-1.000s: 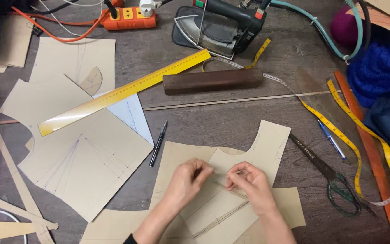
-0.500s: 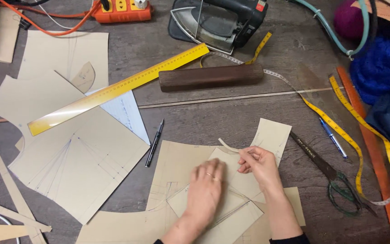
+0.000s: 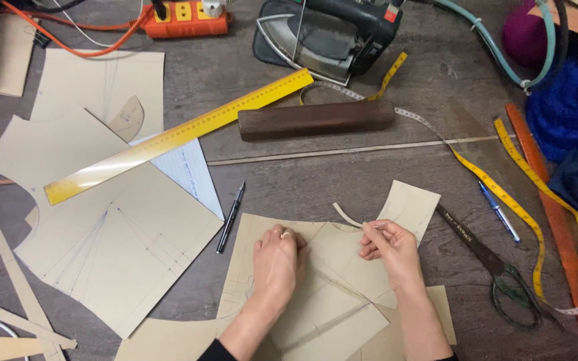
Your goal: Measuring and marking paper garment patterns using a tape measure and pen on a workbench
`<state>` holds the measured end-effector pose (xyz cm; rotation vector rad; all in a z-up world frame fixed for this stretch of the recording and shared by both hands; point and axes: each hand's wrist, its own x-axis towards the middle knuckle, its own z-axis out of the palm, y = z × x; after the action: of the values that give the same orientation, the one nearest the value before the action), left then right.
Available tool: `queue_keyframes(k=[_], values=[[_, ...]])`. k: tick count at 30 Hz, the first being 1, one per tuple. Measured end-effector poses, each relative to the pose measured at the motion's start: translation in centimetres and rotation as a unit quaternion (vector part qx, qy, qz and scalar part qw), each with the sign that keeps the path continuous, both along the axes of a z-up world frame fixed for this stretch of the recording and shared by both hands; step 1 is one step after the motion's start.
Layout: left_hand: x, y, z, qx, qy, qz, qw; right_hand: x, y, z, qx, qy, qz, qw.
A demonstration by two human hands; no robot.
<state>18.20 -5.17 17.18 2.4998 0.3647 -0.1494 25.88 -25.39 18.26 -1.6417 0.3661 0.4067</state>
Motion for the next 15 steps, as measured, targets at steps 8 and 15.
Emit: queue_keyframes(k=[8,15], values=[[8.3,1.0,2.2,0.147,-0.108,-0.049,0.982,4.2,0.9,-1.3,-0.007,-0.029,-0.030,0.999],[7.4,-3.1,1.1,0.160,-0.198,-0.172,0.952,7.2,2.7,-0.9,-0.025,0.003,-0.033,0.999]])
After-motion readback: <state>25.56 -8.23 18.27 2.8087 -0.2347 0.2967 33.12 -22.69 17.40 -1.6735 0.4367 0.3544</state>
